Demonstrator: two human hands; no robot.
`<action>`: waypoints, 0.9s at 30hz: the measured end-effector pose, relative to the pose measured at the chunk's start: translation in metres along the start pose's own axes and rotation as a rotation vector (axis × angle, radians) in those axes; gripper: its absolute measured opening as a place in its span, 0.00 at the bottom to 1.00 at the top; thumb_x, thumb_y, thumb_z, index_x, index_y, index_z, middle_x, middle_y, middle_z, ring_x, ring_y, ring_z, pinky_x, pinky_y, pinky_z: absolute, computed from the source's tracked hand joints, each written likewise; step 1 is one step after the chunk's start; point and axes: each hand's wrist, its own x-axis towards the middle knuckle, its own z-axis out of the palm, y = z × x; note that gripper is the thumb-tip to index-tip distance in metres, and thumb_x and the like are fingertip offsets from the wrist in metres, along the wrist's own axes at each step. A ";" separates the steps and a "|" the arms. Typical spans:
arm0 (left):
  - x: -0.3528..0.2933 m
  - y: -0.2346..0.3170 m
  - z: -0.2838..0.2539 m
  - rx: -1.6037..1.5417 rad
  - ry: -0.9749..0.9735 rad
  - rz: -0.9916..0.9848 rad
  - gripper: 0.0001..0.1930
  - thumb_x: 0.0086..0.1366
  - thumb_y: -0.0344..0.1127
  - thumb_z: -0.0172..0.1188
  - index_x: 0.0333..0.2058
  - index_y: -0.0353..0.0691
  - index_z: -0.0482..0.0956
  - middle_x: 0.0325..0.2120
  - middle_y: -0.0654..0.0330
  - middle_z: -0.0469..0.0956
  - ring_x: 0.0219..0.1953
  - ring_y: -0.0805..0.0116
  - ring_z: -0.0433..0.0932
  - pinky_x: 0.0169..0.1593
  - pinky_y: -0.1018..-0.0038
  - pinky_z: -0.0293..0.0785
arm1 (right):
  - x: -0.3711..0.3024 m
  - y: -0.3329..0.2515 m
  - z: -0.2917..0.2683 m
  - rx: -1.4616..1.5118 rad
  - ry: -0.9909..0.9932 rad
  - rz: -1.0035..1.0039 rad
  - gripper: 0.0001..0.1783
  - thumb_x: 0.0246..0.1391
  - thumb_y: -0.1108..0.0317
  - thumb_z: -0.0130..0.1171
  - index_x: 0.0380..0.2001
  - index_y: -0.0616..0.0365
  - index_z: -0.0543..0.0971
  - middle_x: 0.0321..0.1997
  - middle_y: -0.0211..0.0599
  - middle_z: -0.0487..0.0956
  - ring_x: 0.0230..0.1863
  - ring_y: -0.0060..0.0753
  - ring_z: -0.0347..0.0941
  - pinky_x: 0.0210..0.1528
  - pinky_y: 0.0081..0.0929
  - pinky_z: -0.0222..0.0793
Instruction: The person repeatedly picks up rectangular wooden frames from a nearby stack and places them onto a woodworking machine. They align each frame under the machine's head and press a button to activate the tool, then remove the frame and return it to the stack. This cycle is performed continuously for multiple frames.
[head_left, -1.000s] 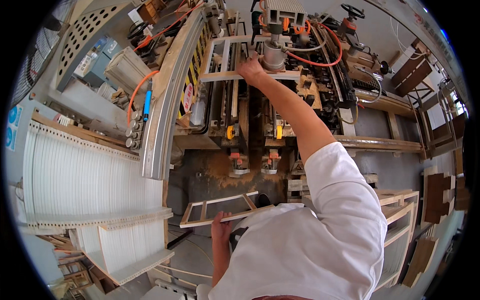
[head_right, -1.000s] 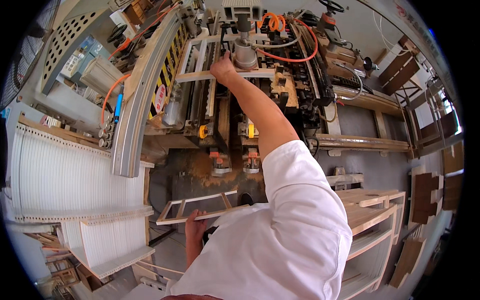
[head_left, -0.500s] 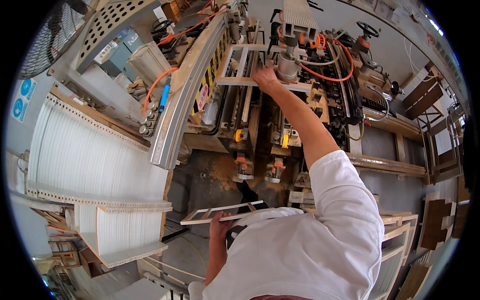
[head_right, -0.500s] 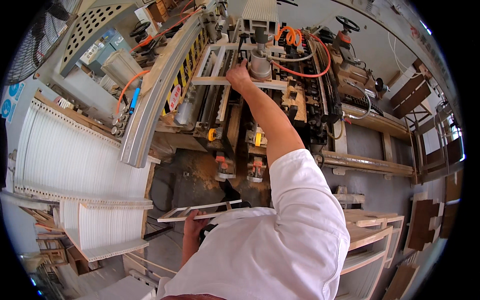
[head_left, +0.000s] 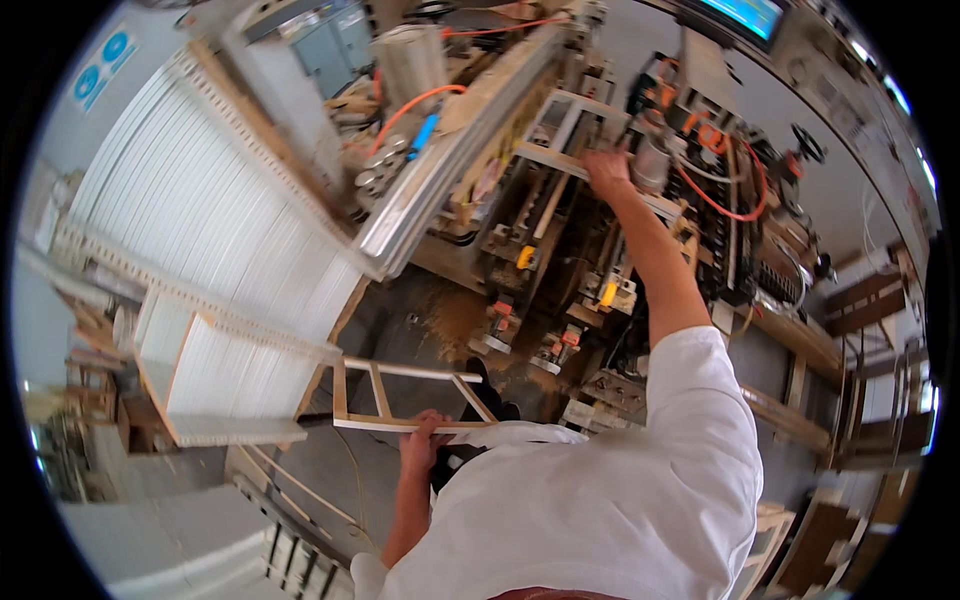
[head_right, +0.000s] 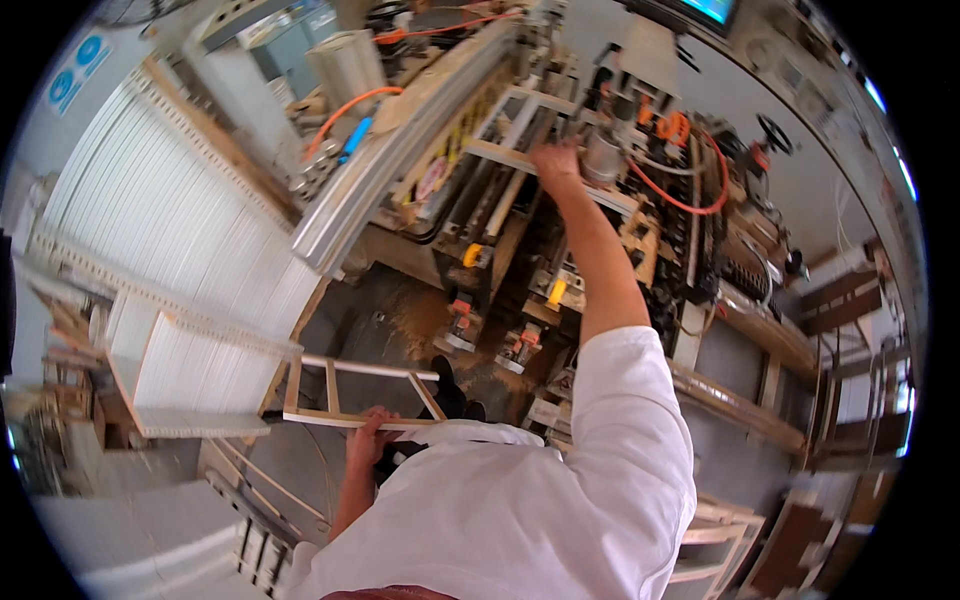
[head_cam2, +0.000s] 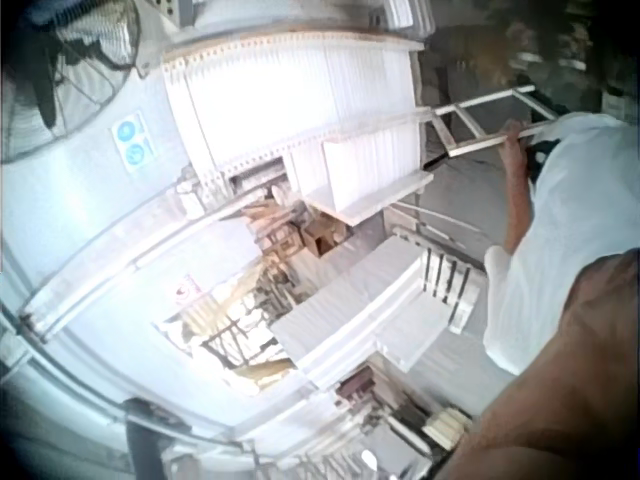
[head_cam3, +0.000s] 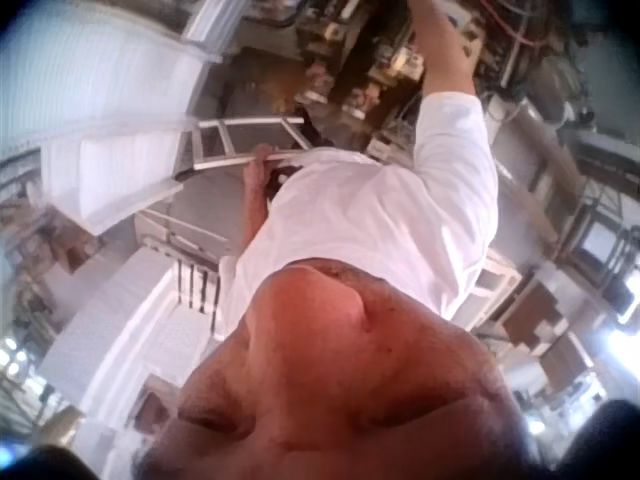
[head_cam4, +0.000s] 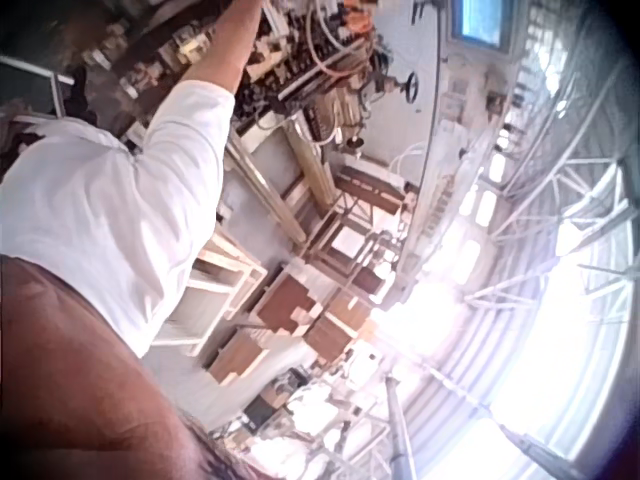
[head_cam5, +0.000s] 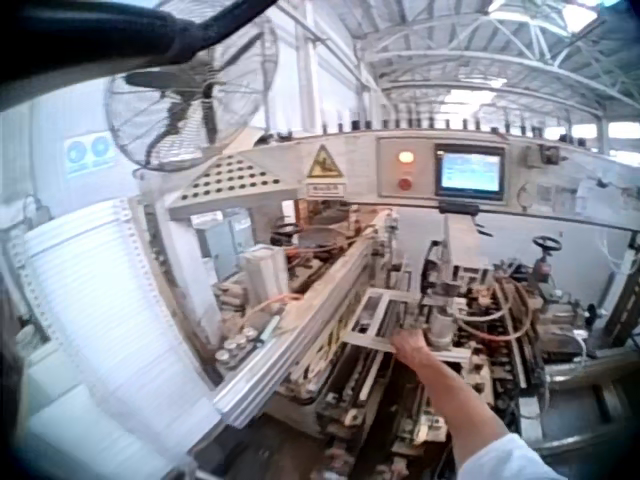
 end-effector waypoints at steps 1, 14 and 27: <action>-0.015 0.006 0.004 0.017 0.079 0.039 0.13 0.61 0.31 0.59 0.43 0.34 0.75 0.36 0.58 0.77 0.40 0.66 0.79 0.44 0.65 0.78 | 0.004 0.003 0.006 -0.016 -0.030 0.003 0.21 0.41 0.70 0.65 0.44 0.52 0.79 0.45 0.41 0.81 0.53 0.50 0.75 0.64 0.68 0.49; -0.222 0.175 -0.127 0.464 0.390 0.882 0.11 0.63 0.36 0.62 0.41 0.36 0.77 0.38 0.61 0.78 0.37 0.71 0.76 0.45 0.73 0.74 | -0.021 -0.020 -0.055 -0.098 -0.206 0.140 0.18 0.57 0.68 0.59 0.51 0.56 0.74 0.52 0.46 0.76 0.57 0.54 0.68 0.60 0.61 0.57; -0.154 0.423 -0.408 -0.516 0.309 1.026 0.22 0.73 0.32 0.43 0.61 0.25 0.56 0.57 0.44 0.67 0.56 0.57 0.72 0.58 0.70 0.76 | -0.083 -0.152 -0.102 0.736 0.389 0.006 0.23 0.52 0.62 0.63 0.50 0.59 0.75 0.49 0.48 0.77 0.46 0.51 0.75 0.47 0.40 0.72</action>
